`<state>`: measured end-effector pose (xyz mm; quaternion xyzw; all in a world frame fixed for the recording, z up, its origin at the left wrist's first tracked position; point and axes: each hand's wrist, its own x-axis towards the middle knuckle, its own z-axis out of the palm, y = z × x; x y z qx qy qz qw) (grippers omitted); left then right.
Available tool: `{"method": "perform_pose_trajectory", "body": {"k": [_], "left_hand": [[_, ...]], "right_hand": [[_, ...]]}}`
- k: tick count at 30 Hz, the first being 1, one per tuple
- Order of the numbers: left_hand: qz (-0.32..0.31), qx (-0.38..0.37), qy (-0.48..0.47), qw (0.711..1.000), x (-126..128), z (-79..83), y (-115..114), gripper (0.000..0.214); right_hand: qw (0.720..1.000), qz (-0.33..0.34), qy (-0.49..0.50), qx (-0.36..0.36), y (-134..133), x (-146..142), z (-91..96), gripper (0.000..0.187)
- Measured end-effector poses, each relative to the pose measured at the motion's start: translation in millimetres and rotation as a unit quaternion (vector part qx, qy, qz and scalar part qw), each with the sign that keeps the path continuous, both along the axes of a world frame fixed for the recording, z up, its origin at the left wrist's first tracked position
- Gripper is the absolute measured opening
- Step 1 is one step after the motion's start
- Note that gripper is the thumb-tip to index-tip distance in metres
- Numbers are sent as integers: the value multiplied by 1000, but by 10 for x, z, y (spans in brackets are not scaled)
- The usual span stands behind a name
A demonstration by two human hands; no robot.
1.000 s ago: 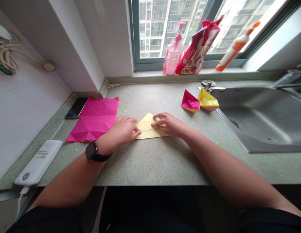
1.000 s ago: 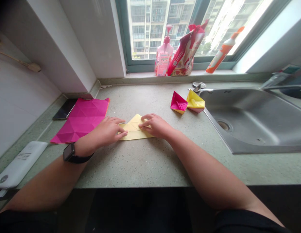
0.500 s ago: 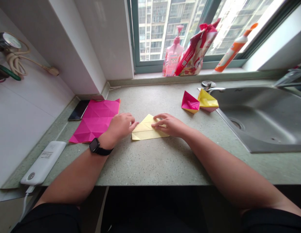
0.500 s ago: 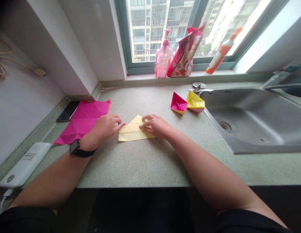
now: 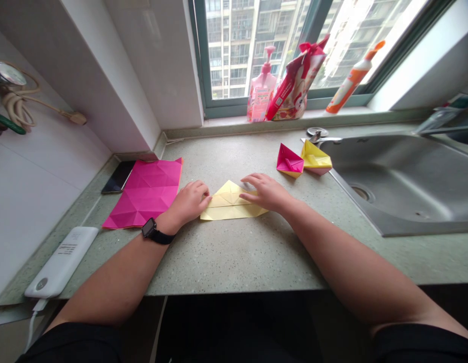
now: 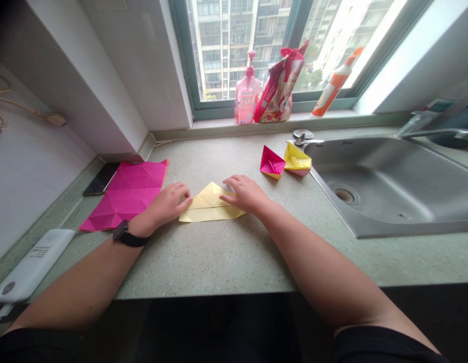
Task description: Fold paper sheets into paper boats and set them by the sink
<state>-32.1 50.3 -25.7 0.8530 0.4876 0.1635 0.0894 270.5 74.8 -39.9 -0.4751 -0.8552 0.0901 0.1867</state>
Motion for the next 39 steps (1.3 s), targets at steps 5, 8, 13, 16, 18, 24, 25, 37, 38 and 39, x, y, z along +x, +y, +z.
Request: {"method": "perform_pose_trajectory", "body": {"k": [5, 8, 13, 16, 18, 24, 25, 37, 38, 39], "left_hand": [[31, 8, -30, 999, 25, 16, -16, 17], [59, 7, -50, 997, 34, 36, -32, 17], [77, -10, -109, 991, 41, 46, -24, 15], [80, -21, -153, 985, 41, 31, -11, 10], [85, -43, -197, 976, 37, 23, -10, 13], [57, -102, -295, 948, -19, 95, -14, 42], [32, -103, -303, 947, -33, 121, -12, 43], [-129, -33, -224, 966, -138, 238, -4, 36], [-124, -25, -220, 967, -135, 231, 3, 31], [-118, -18, -220, 968, -131, 226, 9, 25]], "right_hand": [[1000, -17, -15, -21, 15, 22, 16, 21], [999, -15, -10, -29, 19, 21, 1, 18], [999, -10, 1, -32, 24, 17, -14, 13], [999, -11, 4, -34, 26, 17, -18, 12], [999, -10, 7, -31, 28, 19, -23, 12], [999, -13, 12, -29, 29, 20, -23, 11], [999, -12, 12, -30, 30, 19, -22, 11], [999, -9, 23, -27, 57, 42, -45, 16], [999, -7, 24, -27, 60, 40, -46, 16], [999, -4, 26, -28, 63, 38, -44, 17]]}}
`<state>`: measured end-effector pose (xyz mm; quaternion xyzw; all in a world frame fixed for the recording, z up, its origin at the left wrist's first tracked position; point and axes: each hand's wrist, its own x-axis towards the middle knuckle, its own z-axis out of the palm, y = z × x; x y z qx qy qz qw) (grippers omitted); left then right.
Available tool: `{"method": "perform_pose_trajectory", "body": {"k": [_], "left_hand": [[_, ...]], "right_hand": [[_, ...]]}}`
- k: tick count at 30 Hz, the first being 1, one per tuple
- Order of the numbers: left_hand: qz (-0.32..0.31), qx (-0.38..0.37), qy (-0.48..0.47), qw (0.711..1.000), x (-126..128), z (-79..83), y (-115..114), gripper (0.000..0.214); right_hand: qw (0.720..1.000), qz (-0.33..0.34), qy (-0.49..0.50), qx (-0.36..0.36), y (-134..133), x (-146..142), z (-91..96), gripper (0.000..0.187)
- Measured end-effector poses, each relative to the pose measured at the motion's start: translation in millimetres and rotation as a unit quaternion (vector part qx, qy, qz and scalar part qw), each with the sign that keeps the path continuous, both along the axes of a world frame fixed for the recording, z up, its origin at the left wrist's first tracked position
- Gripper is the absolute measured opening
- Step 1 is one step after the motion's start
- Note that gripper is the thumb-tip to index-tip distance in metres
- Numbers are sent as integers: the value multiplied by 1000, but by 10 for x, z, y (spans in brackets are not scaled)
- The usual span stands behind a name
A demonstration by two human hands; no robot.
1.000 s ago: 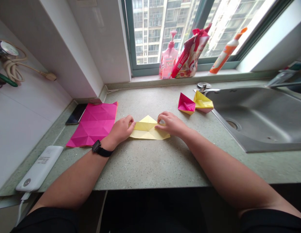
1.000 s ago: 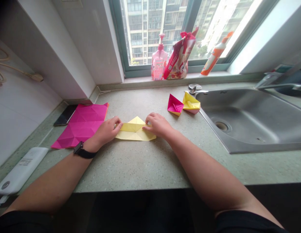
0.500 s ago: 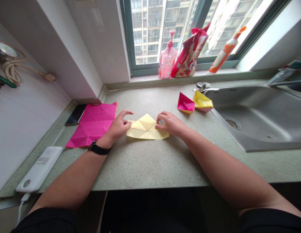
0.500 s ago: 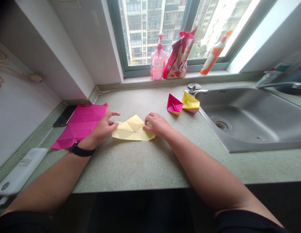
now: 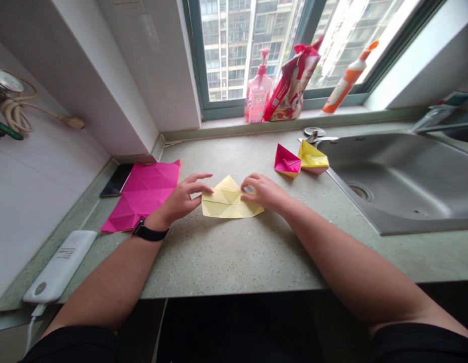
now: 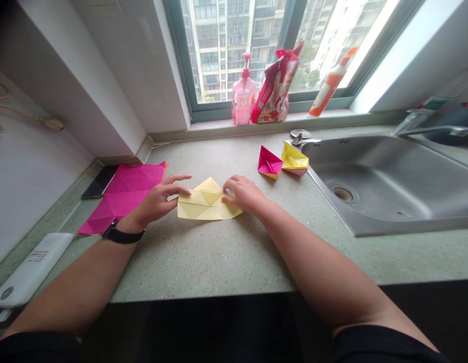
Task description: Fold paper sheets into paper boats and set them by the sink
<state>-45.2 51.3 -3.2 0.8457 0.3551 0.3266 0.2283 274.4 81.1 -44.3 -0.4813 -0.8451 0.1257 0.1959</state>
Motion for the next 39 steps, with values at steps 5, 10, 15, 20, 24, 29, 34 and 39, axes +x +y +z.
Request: {"method": "perform_pose_trajectory", "body": {"k": [5, 10, 15, 20, 24, 29, 34, 39], "left_hand": [[17, -5, -89, 996, 12, 6, 16, 16], [110, -82, -273, 952, -33, 47, 55, 34], [119, -189, -304, 926, -42, 25, 112, 35], [123, -274, -164, 940, 38, -125, 95, 36], [112, -261, -102, 953, 115, -222, 36, 41], [82, -219, -90, 968, 205, -317, 0, 63], [97, -86, -44, 991, 258, -272, -52, 52], [94, 36, 56, 993, 300, -95, -189, 22]], "right_hand": [[998, -23, 53, -24, 29, -8, 53, 16], [989, -65, 126, -42, 56, 0, 118, 28], [986, -63, 149, -33, 46, -6, 101, 26], [990, 17, 137, 8, -13, -37, 34, 44], [989, 94, 102, 56, -81, -122, -8, 67], [983, 125, 87, 106, -131, -215, -10, 47], [974, 145, 82, 150, -125, -204, 14, 20], [982, 52, 49, 177, -84, -146, 46, 16]]}}
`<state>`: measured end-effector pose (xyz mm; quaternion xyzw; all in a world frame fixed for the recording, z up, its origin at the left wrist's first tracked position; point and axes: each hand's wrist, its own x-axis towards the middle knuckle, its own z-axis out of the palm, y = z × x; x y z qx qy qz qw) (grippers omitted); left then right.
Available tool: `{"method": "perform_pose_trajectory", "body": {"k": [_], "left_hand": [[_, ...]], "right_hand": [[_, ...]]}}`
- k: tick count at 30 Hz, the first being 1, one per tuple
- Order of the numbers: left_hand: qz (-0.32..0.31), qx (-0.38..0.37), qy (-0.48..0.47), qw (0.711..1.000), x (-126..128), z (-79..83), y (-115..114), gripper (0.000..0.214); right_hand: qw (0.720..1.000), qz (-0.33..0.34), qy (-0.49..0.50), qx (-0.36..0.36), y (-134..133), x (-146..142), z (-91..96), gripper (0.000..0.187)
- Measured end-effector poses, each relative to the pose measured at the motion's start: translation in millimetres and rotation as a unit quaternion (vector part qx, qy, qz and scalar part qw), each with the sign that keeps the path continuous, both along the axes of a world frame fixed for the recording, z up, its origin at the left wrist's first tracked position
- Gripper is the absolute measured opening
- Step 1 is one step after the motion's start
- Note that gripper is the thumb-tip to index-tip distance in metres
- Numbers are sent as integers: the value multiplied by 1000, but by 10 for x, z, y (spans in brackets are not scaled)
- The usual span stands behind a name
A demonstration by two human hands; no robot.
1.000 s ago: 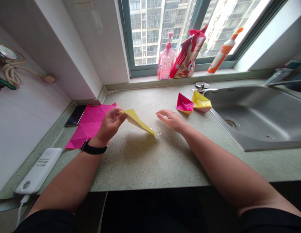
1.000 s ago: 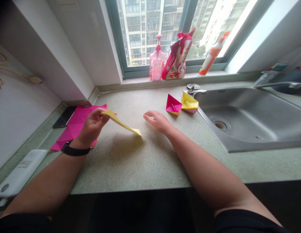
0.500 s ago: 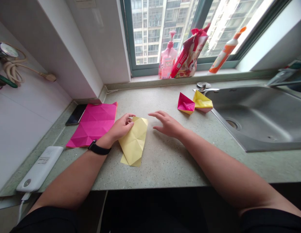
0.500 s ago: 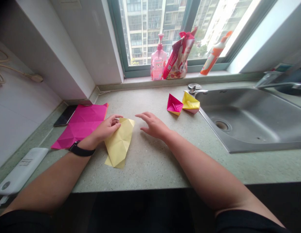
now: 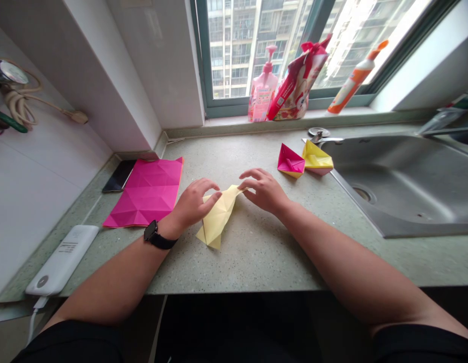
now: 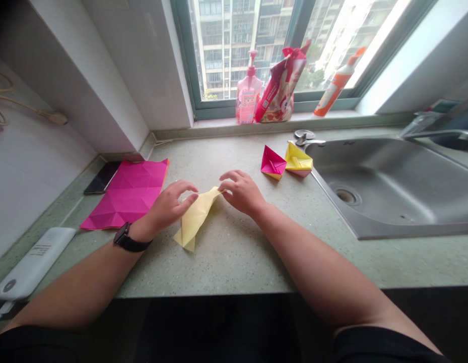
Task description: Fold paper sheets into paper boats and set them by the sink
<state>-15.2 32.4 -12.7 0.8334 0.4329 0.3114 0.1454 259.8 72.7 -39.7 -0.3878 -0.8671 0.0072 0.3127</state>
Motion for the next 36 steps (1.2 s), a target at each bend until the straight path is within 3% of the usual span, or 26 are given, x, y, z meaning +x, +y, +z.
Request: {"method": "perform_pose_trajectory", "body": {"k": [4, 8, 12, 21, 28, 36], "left_hand": [[6, 19, 51, 999, 36, 31, -75, 28], [23, 27, 99, 994, 12, -22, -61, 22], [41, 22, 130, 990, -48, -65, 1, 4], [19, -15, 103, 994, -75, -90, 67, 11], [10, -25, 107, 994, -79, -58, 46, 14], [45, -27, 87, 995, -104, -59, 52, 15]], "right_hand": [[996, -88, -25, 8, 16, 55, 34, 17], [992, -109, -62, -6, 11, 81, 58, 18], [993, -64, -93, -42, 13, 70, 55, 14], [987, 66, -102, -104, -44, 21, 87, 17], [981, 79, -120, -134, -52, 121, 182, 18], [978, 61, -123, -159, 1, 196, 186, 20]]}}
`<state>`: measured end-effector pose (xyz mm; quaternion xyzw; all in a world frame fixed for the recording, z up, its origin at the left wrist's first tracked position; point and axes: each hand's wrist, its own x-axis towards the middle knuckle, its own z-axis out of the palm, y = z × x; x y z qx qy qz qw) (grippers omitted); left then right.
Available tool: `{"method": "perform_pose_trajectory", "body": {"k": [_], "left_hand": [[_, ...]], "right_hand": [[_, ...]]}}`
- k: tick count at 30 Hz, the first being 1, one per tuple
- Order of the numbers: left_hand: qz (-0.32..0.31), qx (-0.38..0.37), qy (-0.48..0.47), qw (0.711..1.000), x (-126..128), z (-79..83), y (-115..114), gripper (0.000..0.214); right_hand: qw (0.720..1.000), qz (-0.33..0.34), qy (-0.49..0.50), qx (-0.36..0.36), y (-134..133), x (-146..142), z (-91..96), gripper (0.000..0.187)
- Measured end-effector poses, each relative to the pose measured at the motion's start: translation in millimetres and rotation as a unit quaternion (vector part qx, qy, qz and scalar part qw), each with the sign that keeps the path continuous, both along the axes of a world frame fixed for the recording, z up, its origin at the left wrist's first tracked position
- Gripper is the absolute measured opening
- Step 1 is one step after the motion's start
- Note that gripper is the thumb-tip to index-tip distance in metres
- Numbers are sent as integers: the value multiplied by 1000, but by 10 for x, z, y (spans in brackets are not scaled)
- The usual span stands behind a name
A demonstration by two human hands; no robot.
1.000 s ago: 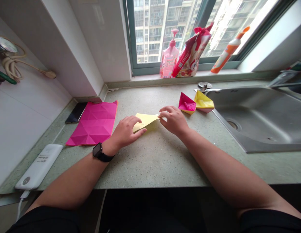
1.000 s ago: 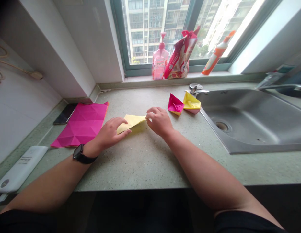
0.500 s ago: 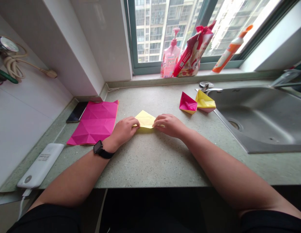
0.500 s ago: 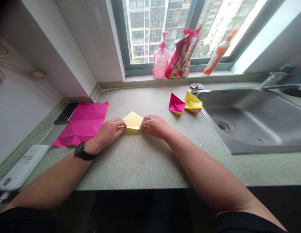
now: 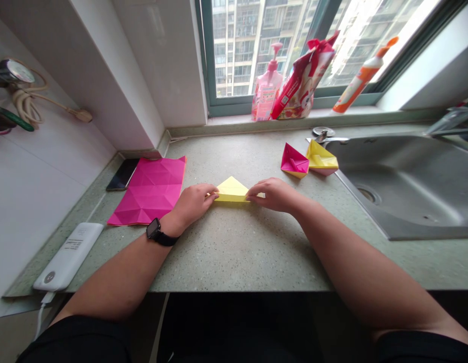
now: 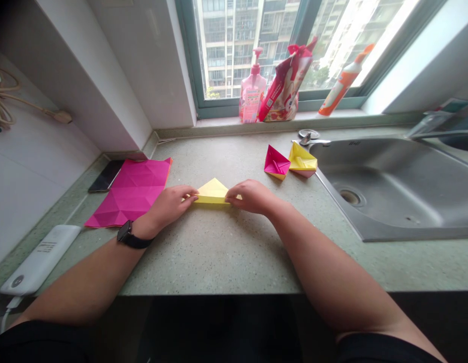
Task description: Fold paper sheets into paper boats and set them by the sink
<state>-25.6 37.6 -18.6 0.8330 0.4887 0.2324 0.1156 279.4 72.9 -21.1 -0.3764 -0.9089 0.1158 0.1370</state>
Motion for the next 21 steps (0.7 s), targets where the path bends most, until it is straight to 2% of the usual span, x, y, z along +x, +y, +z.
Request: {"method": "perform_pose_trajectory", "body": {"k": [8, 15, 21], "left_hand": [[25, -33, -28, 999, 11, 1, 1, 30], [40, -30, -11, 999, -36, -41, 57, 38], [35, -23, 2, 999, -66, -81, 88, 39]], "right_hand": [[999, -40, -9, -5, 16, 3, -31, 21], [997, -79, -6, 10, 63, 15, -100, 22], [996, -85, -2, 22, 77, 39, -140, 22]]}}
